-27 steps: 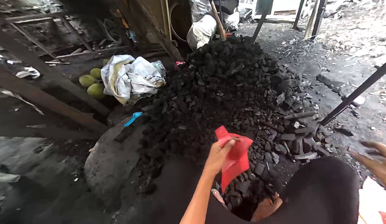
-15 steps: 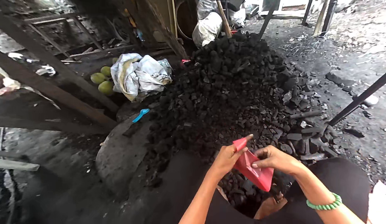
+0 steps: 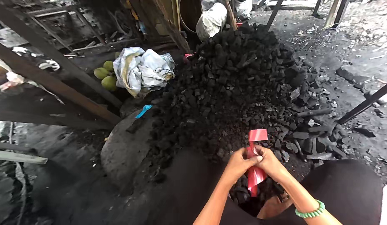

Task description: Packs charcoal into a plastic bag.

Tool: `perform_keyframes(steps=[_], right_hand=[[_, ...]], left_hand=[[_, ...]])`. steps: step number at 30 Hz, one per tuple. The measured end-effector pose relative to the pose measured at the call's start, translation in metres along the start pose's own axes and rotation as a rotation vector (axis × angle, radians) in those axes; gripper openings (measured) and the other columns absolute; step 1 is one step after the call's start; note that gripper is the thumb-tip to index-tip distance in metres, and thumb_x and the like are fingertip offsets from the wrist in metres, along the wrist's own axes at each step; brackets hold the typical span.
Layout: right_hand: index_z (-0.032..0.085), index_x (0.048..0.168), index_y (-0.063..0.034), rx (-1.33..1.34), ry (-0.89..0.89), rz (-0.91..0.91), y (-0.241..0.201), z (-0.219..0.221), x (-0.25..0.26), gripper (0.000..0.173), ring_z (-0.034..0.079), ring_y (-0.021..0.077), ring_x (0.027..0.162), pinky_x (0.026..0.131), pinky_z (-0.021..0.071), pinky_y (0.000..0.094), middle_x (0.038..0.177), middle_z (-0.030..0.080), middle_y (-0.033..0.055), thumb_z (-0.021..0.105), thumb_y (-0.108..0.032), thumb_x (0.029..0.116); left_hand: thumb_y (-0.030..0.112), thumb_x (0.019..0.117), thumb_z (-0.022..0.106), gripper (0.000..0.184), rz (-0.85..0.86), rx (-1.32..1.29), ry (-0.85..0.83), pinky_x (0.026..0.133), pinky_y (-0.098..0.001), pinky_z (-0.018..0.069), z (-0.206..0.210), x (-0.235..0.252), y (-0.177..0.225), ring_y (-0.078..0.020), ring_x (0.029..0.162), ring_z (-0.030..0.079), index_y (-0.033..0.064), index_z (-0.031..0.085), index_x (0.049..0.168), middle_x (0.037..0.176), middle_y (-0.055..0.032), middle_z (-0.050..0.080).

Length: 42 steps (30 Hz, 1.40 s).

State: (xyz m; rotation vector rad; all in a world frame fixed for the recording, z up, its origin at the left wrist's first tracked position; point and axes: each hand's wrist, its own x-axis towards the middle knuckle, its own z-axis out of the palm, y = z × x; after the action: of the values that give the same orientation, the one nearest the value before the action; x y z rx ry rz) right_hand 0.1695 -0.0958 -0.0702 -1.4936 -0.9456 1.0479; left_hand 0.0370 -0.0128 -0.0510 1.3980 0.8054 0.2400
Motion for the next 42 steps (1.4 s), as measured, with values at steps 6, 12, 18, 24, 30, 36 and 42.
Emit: perform_keyframes(steps=[6, 12, 18, 24, 30, 36, 42], right_hand=[[0.063, 0.087, -0.0081, 0.348, 0.012, 0.151, -0.004, -0.015, -0.003, 0.017, 0.067, 0.0097, 0.067, 0.062, 0.0578, 0.0278, 0.077, 0.069, 0.0014, 0.075, -0.004, 0.0762], [0.061, 0.083, 0.0055, -0.487, 0.289, 0.064, 0.015, -0.071, 0.01, 0.017, 0.058, 0.0339, 0.081, 0.07, 0.0473, 0.0554, 0.089, 0.059, 0.0199, 0.078, 0.003, 0.0828], [0.066, 0.127, -0.0061, -0.401, -0.049, 0.011, -0.007, -0.037, 0.02, 0.042, 0.07, 0.025, 0.101, 0.091, 0.0557, 0.0512, 0.111, 0.072, 0.0139, 0.078, -0.013, 0.0877], [0.066, 0.105, 0.0005, 0.07, 0.289, 0.007, 0.015, -0.072, 0.055, 0.018, 0.064, 0.0054, 0.072, 0.066, 0.0562, 0.0244, 0.09, 0.07, 0.0033, 0.054, 0.009, 0.0949], [0.027, 0.158, 0.0007, 0.185, 1.036, 0.578, 0.13, -0.053, 0.035, 0.085, 0.036, 0.0481, 0.144, 0.114, 0.0348, 0.0612, 0.158, 0.031, 0.0345, 0.065, -0.046, 0.0982], [0.026, 0.163, -0.0132, -0.097, 0.856, 0.89, 0.184, -0.031, 0.035, 0.097, 0.016, 0.0544, 0.151, 0.118, 0.0244, 0.0661, 0.167, 0.006, 0.0331, 0.074, -0.055, 0.0895], [0.036, 0.16, -0.0228, -0.252, 0.814, 0.894, 0.196, -0.028, 0.038, 0.095, 0.015, 0.0598, 0.149, 0.113, 0.0318, 0.0679, 0.167, -0.003, 0.0327, 0.082, -0.052, 0.0824]], left_hand=[[-0.003, 0.0984, 0.055, 0.011, -0.164, -0.566, 0.06, 0.071, -0.0311, 0.0591, -0.013, -0.005, 0.005, -0.0147, 0.075, 0.068, 0.0024, 0.058, 0.107, 0.085, -0.0061, 0.068], [0.014, 0.0937, 0.055, 0.017, 0.154, -0.898, 0.131, 0.062, -0.03, 0.061, -0.069, -0.015, 0.003, -0.0138, 0.068, 0.07, 0.0183, 0.069, 0.102, 0.081, -0.0033, 0.072], [0.005, 0.099, 0.048, 0.02, 0.168, -0.091, -0.091, 0.062, -0.0212, 0.0511, -0.04, 0.008, 0.009, -0.0052, 0.069, 0.059, 0.0104, 0.068, 0.097, 0.089, -0.0001, 0.066], [0.012, 0.0864, 0.08, 0.05, -0.252, 0.676, 0.413, 0.099, -0.0698, 0.0442, -0.04, 0.054, -0.029, -0.0569, 0.132, 0.043, 0.0048, 0.064, 0.133, 0.158, -0.0331, 0.026], [0.039, 0.1073, 0.051, 0.067, -0.649, -0.654, 0.804, 0.113, -0.0634, 0.0322, 0.058, 0.034, -0.104, -0.0419, 0.145, 0.034, -0.0003, 0.029, 0.157, 0.159, -0.028, 0.033], [0.046, 0.1106, 0.037, 0.073, -0.989, -0.548, 0.788, 0.118, -0.0619, 0.0237, 0.087, 0.042, -0.148, -0.0454, 0.151, 0.02, -0.0053, 0.015, 0.159, 0.164, -0.0321, 0.015], [0.045, 0.1038, 0.057, 0.08, -1.019, -0.497, 0.998, 0.117, -0.0603, 0.0285, 0.103, 0.079, -0.168, -0.0447, 0.149, 0.028, -0.0065, 0.024, 0.156, 0.16, -0.0323, 0.027]])
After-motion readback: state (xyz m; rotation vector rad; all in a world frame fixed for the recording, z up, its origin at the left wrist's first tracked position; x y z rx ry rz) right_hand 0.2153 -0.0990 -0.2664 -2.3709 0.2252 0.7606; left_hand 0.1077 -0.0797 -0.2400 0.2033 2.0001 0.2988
